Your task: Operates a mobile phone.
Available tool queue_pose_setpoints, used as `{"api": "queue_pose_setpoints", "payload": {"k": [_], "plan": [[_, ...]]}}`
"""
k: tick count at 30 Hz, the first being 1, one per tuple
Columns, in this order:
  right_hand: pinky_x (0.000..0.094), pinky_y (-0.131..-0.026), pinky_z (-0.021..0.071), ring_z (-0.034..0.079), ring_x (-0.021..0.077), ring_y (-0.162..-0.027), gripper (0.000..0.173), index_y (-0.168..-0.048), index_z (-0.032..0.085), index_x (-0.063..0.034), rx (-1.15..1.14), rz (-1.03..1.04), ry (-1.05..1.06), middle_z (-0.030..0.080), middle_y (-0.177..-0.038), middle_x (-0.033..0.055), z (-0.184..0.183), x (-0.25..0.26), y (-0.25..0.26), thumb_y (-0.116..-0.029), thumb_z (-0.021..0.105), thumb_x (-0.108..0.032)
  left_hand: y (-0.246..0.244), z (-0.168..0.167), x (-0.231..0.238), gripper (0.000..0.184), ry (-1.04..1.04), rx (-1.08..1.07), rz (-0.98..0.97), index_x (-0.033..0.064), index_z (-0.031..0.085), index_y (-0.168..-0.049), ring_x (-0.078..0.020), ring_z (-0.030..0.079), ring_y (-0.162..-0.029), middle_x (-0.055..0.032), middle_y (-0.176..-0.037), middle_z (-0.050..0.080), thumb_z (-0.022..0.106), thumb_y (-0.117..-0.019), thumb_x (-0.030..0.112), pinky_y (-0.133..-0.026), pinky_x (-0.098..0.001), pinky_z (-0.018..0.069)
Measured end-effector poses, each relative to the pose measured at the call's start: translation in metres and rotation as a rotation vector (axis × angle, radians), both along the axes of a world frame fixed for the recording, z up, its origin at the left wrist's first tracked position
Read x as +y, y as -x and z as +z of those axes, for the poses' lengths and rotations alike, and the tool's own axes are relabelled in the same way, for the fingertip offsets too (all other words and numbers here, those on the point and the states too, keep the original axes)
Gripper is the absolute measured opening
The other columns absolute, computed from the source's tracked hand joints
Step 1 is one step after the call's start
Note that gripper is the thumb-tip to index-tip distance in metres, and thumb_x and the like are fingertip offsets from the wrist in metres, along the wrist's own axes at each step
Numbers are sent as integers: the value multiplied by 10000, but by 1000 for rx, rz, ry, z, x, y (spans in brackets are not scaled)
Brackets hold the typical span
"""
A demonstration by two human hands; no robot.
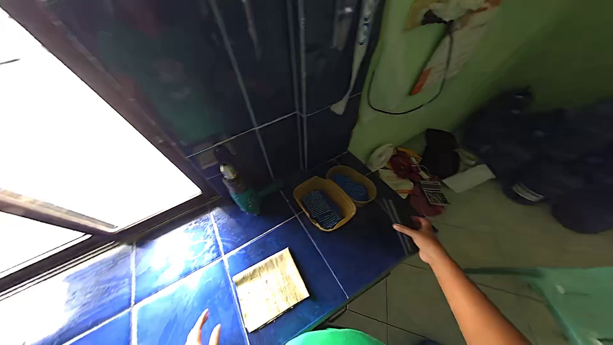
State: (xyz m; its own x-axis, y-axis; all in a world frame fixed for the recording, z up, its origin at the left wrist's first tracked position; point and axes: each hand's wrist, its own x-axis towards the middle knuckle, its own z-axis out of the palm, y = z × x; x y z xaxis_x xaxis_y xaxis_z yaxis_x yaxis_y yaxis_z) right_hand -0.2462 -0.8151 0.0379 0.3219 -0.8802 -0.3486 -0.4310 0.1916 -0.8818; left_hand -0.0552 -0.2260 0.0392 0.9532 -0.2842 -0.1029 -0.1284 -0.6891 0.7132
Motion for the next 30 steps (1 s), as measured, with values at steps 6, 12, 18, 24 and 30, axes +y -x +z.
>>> {"api": "queue_pose_setpoints", "payload": {"k": [6,12,18,24,30], "plan": [[338,-778,593,674,165,-1003,1011,-1520,318,-151,-370,362,-304,654,-1217,64,45,130,-11,-676,825,-382,15,32,-67,508,151,164,-460,62,550,-1452,-303,506,-1386,-162,-1462,562,643,-978,219,-1171,-495,393],[340,-867,587,666,147,-1038,1064,-1419,323,-37,-593,836,-481,635,-1189,53,48,320,-79,-605,940,-336,48,78,-52,588,487,200,-580,21,412,-1544,-256,449,-1438,-183,-1584,413,589,-1020,222,-1181,-448,394],[285,-876,587,646,122,-1097,1098,-1390,392,-25,-504,1043,-115,599,-1258,95,49,466,-109,-518,949,-391,82,75,47,515,963,434,-134,-36,323,-1517,-131,622,-1208,-128,-1380,589,453,-1079,202,-1043,-354,523],[332,-976,543,617,149,-1172,1071,-1429,436,-53,-342,1309,123,581,-1350,128,55,540,-110,-548,929,-412,124,64,110,302,1121,261,315,-32,497,-1340,-111,689,-1019,-82,-1144,682,422,-1087,115,-931,-326,585],[297,-920,571,636,119,-1113,990,-1381,456,-103,-335,1434,-32,585,-1309,91,66,590,-101,-554,943,-345,154,67,150,237,1140,162,481,-10,562,-1257,-85,693,-966,-54,-1059,704,443,-1073,81,-906,-286,582]]}}
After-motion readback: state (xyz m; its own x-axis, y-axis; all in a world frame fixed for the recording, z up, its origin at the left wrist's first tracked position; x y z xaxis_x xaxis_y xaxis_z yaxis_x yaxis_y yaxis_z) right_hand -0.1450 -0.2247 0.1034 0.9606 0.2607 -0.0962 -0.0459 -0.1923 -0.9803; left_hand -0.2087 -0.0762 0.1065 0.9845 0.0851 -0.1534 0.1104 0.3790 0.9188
